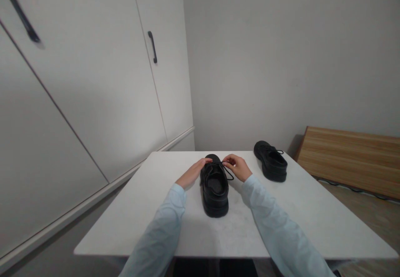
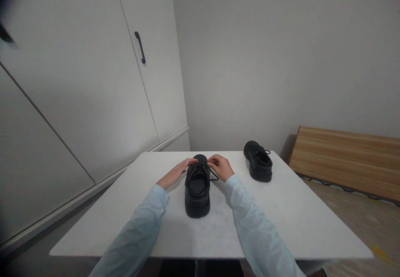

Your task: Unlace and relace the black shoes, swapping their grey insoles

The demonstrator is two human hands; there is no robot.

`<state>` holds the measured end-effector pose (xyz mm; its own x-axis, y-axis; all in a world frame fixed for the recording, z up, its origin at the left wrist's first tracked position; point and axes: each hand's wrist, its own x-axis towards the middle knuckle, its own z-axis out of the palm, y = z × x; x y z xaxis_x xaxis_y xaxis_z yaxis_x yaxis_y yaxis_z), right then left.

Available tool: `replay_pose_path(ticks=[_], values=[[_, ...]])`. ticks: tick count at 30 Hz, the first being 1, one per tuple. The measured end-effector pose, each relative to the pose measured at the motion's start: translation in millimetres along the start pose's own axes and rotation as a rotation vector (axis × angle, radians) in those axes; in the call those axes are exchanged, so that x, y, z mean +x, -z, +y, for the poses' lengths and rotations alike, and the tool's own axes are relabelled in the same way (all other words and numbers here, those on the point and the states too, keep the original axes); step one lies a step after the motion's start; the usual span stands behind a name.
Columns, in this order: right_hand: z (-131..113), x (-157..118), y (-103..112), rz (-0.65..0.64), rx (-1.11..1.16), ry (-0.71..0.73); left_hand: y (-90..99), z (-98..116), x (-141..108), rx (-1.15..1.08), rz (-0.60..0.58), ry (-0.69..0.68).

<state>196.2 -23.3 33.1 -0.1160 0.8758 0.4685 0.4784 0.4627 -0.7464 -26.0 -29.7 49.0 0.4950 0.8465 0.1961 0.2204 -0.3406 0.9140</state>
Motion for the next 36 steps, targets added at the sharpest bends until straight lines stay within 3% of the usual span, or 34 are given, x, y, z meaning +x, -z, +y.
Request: replay_pose_path(ticks=[8,15,19,28,36], values=[[4.4,0.9,5.1,-0.040,-0.257,0.053,0.3,-3.0,1.4,0.019,0.002,-0.023],[7.1,1.3,4.9,-0.009,-0.270,0.011,1.7,-13.7,5.5,0.033,0.000,-0.083],[12.6,1.7,5.3,0.024,-0.166,-0.004,1.4,-14.7,6.2,0.032,0.000,-0.095],[25.1,4.9,16.7,0.259,-0.040,-0.072,9.0,-28.2,9.8,-0.008,0.050,-0.080],[15.5,5.6,16.0,0.239,0.494,-0.193,7.6,-19.2,6.9,0.068,0.101,-0.067]])
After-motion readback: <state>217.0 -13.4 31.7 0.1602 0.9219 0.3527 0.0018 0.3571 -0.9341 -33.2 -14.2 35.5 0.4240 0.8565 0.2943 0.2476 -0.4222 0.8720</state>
